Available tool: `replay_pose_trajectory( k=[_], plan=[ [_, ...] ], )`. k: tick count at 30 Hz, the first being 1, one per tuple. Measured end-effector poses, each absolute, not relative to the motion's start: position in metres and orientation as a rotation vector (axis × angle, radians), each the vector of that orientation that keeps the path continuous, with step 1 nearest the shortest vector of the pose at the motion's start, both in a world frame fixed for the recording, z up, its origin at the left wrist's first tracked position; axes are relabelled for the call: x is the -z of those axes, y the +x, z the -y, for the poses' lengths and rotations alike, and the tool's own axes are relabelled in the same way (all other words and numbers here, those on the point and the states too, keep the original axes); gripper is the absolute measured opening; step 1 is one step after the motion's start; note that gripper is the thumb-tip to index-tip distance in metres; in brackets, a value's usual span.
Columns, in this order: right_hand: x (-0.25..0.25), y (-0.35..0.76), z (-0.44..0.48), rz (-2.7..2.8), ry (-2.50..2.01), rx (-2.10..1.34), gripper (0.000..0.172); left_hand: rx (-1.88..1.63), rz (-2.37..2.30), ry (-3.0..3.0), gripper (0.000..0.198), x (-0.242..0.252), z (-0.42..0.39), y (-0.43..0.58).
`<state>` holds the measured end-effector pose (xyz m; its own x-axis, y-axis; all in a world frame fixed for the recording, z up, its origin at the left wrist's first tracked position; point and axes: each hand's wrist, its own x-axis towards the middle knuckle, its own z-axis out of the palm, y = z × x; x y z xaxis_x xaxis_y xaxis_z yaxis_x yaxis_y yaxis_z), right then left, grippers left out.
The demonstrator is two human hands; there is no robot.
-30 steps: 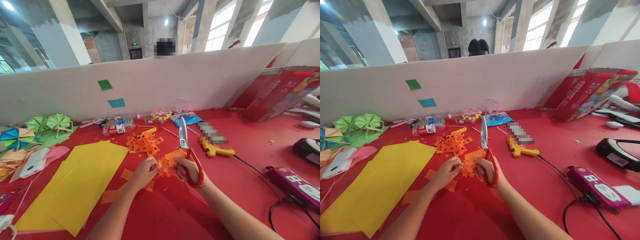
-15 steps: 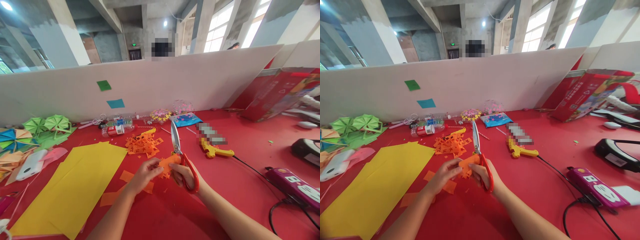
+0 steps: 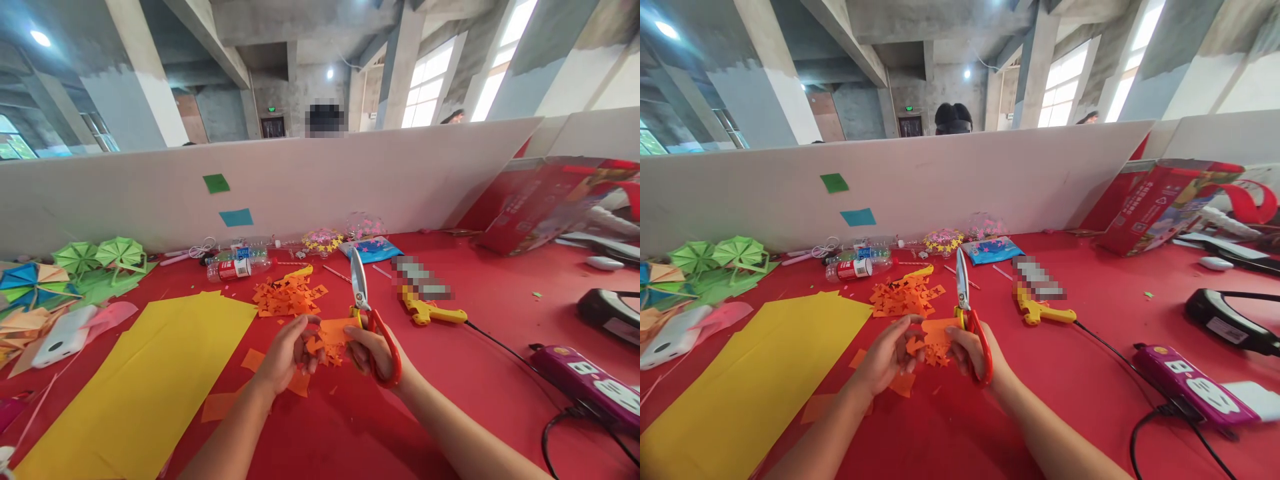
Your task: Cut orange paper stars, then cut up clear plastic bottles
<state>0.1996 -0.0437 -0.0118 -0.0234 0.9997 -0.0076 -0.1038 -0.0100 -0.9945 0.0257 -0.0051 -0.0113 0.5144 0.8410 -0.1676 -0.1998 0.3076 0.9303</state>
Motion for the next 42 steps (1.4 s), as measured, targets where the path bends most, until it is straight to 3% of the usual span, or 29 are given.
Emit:
replay_pose_trajectory(
  k=[7,11,15,20,29,37,42],
  plan=[
    [0.012,0.201,0.033,1.022,-1.053,-1.238,0.041,-0.508,-0.809,1.246,0.023,0.016,0.004,0.03],
    [0.007,0.194,0.034,1.079,-1.098,-1.238,0.045,-0.317,-0.622,1.406,0.032,0.004,0.015,0.034],
    [-0.007,0.186,0.036,1.188,-1.179,-1.237,0.046,-0.569,-0.623,1.432,0.047,-0.007,0.016,0.034],
    [-0.023,0.17,0.032,1.298,-1.254,-1.202,0.039,-0.883,-0.799,1.379,0.042,-0.007,0.003,0.029],
    [-0.02,0.176,0.017,1.538,-1.388,-1.061,0.037,-0.832,-0.907,1.382,0.041,-0.006,-0.009,0.032],
    [-0.014,0.204,0.032,1.826,-1.681,-0.565,0.04,-1.126,-1.093,1.165,0.043,0.028,-0.006,0.024],
    [-0.004,0.205,0.035,1.932,-1.735,-0.469,0.035,-1.214,-1.046,1.016,0.039,0.021,-0.002,0.025]
  ],
)
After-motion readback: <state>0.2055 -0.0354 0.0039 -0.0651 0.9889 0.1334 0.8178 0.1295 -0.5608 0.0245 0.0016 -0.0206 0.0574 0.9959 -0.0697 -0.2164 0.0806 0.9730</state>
